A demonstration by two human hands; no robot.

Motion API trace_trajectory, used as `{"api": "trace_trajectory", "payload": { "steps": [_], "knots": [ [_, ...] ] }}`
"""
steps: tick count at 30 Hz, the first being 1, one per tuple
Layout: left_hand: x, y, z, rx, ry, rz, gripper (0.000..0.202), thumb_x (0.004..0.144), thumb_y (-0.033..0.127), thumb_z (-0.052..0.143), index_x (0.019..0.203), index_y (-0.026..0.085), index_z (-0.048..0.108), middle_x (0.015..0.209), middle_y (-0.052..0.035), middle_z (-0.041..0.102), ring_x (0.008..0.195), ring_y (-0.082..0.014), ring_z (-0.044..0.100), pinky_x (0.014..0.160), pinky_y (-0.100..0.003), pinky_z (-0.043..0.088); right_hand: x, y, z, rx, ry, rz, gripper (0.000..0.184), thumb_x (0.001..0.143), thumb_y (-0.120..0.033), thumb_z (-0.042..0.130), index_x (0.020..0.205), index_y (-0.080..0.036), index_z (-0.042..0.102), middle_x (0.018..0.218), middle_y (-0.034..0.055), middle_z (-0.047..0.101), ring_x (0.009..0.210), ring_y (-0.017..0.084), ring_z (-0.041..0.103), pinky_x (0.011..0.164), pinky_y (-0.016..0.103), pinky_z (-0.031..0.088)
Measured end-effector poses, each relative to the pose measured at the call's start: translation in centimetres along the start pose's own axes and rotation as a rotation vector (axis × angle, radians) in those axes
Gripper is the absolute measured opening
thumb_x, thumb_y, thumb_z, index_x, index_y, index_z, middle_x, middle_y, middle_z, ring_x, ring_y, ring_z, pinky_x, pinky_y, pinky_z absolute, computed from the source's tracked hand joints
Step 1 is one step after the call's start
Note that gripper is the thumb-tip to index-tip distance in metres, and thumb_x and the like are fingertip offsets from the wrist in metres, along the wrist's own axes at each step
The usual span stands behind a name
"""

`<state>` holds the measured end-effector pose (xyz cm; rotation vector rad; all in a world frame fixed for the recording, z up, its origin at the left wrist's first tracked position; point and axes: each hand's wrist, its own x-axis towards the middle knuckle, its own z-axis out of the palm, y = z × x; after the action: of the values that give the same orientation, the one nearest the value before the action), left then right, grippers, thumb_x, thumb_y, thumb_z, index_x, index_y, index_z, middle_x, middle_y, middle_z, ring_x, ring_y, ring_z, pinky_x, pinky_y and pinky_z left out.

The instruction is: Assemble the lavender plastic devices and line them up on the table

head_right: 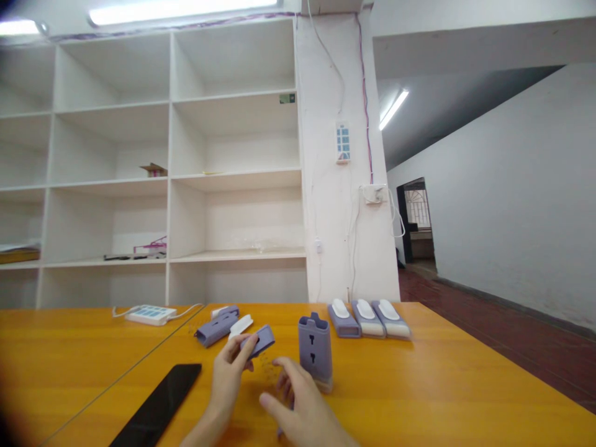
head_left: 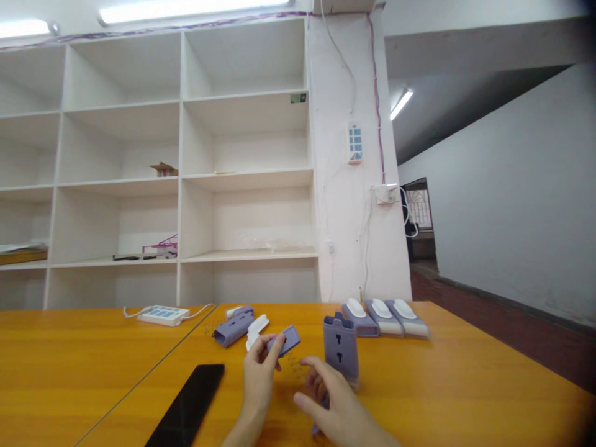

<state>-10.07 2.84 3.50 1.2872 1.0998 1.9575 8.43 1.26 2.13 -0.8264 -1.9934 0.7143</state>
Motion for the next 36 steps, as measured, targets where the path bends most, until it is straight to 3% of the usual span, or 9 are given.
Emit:
{"api": "trace_trajectory", "payload": {
  "steps": [3, 7, 13, 18, 24, 28, 31, 34, 36],
  "knots": [
    [-0.1, -0.5, 0.1, 0.057, 0.002, 0.001, 0.042, 0.073, 0.054, 0.075, 0.086, 0.014, 0.071, 0.069, 0.0001, 0.060, 0.058, -0.0127, 0.051, 0.043, -0.018, 0.041, -0.3, -0.1, -0.4, -0.018, -0.054, -0.024, 0.061, 0.074, -0.027, 0.076, 0.131, -0.025, 0.055, 0.109, 0.0039, 0.065, 0.099, 0.022, 0.061, 0.091, 0.031, 0.047],
    [0.2, -1.2, -0.2, 0.150, 0.013, -0.028, 0.050, 0.073, 0.061, 0.070, 0.087, 0.013, 0.071, 0.070, -0.0012, 0.062, 0.058, -0.0140, 0.052, 0.042, -0.019, 0.036, -0.6, -0.9, -1.1, 0.006, -0.131, 0.010, 0.078, 0.066, -0.025, 0.082, 0.138, -0.029, 0.050, 0.111, 0.0032, 0.064, 0.097, 0.022, 0.061, 0.088, 0.030, 0.048],
    [1.2, -2.4, -1.3, 0.303, -0.012, -0.036, 0.059, 0.071, 0.072, 0.063, 0.075, 0.014, 0.068, 0.069, -0.0029, 0.064, 0.067, -0.0191, 0.058, 0.062, -0.025, 0.043, -0.5, -1.8, -2.0, -0.050, -0.189, -0.026, 0.095, 0.050, -0.027, 0.093, 0.135, -0.032, 0.053, 0.123, 0.0019, 0.061, 0.106, 0.024, 0.058, 0.093, 0.030, 0.045],
    [1.0, -3.1, -1.3, 0.470, -0.064, -0.043, 0.056, 0.070, 0.072, 0.065, 0.065, 0.016, 0.063, 0.060, -0.0010, 0.060, 0.063, -0.0198, 0.054, 0.061, -0.027, 0.037, -0.1, -1.8, -2.3, -0.173, -0.183, -0.071, 0.054, 0.055, -0.026, 0.091, 0.106, -0.028, 0.071, 0.095, -0.0015, 0.066, 0.087, 0.019, 0.060, 0.075, 0.024, 0.044],
    [0.1, -3.0, -0.9, 0.642, -0.092, 0.016, 0.051, 0.078, 0.067, 0.059, 0.062, 0.019, 0.059, 0.059, -0.0002, 0.057, 0.061, -0.0192, 0.050, 0.060, -0.028, 0.032, -0.2, -2.0, -2.5, -0.154, -0.093, -0.077, 0.036, 0.069, -0.032, 0.083, 0.104, -0.028, 0.074, 0.100, 0.0018, 0.071, 0.096, 0.022, 0.062, 0.088, 0.029, 0.045],
    [0.0, -2.3, -0.8, 0.635, -0.195, 0.036, 0.049, 0.084, 0.063, 0.056, 0.092, 0.017, 0.068, 0.083, -0.0060, 0.068, 0.080, -0.0239, 0.060, 0.074, -0.031, 0.042, 0.3, -1.5, -2.1, -0.063, 0.015, 0.003, 0.041, 0.082, -0.043, 0.069, 0.118, -0.024, 0.068, 0.097, 0.0043, 0.072, 0.088, 0.022, 0.064, 0.077, 0.029, 0.050],
    [-0.3, -1.0, -1.0, 0.590, -0.285, 0.047, 0.052, 0.086, 0.056, 0.058, 0.119, 0.016, 0.061, 0.103, -0.0099, 0.067, 0.096, -0.0257, 0.061, 0.088, -0.035, 0.045, 0.6, -1.3, -2.1, 0.036, 0.096, 0.021, 0.048, 0.089, -0.050, 0.058, 0.128, -0.021, 0.062, 0.088, 0.0035, 0.071, 0.079, 0.021, 0.065, 0.069, 0.028, 0.052],
    [-1.0, 0.3, -1.3, 0.576, -0.487, 0.202, 0.048, 0.081, 0.042, 0.069, 0.124, 0.024, 0.059, 0.127, -0.0092, 0.059, 0.119, -0.0268, 0.052, 0.107, -0.038, 0.038, 0.6, -1.8, -2.9, 0.047, 0.172, -0.003, 0.057, 0.090, -0.054, 0.057, 0.134, -0.018, 0.057, 0.088, 0.0048, 0.071, 0.081, 0.022, 0.066, 0.071, 0.030, 0.053],
    [-1.6, 0.7, -1.4, 0.583, -0.611, 0.270, 0.063, 0.071, 0.031, 0.079, 0.129, 0.029, 0.056, 0.139, -0.0074, 0.051, 0.131, -0.0282, 0.043, 0.114, -0.040, 0.030, 0.6, -2.5, -3.7, 0.030, 0.204, -0.036, 0.060, 0.089, -0.055, 0.057, 0.136, -0.017, 0.057, 0.091, 0.0059, 0.072, 0.085, 0.024, 0.067, 0.075, 0.032, 0.054]
  ]
}}
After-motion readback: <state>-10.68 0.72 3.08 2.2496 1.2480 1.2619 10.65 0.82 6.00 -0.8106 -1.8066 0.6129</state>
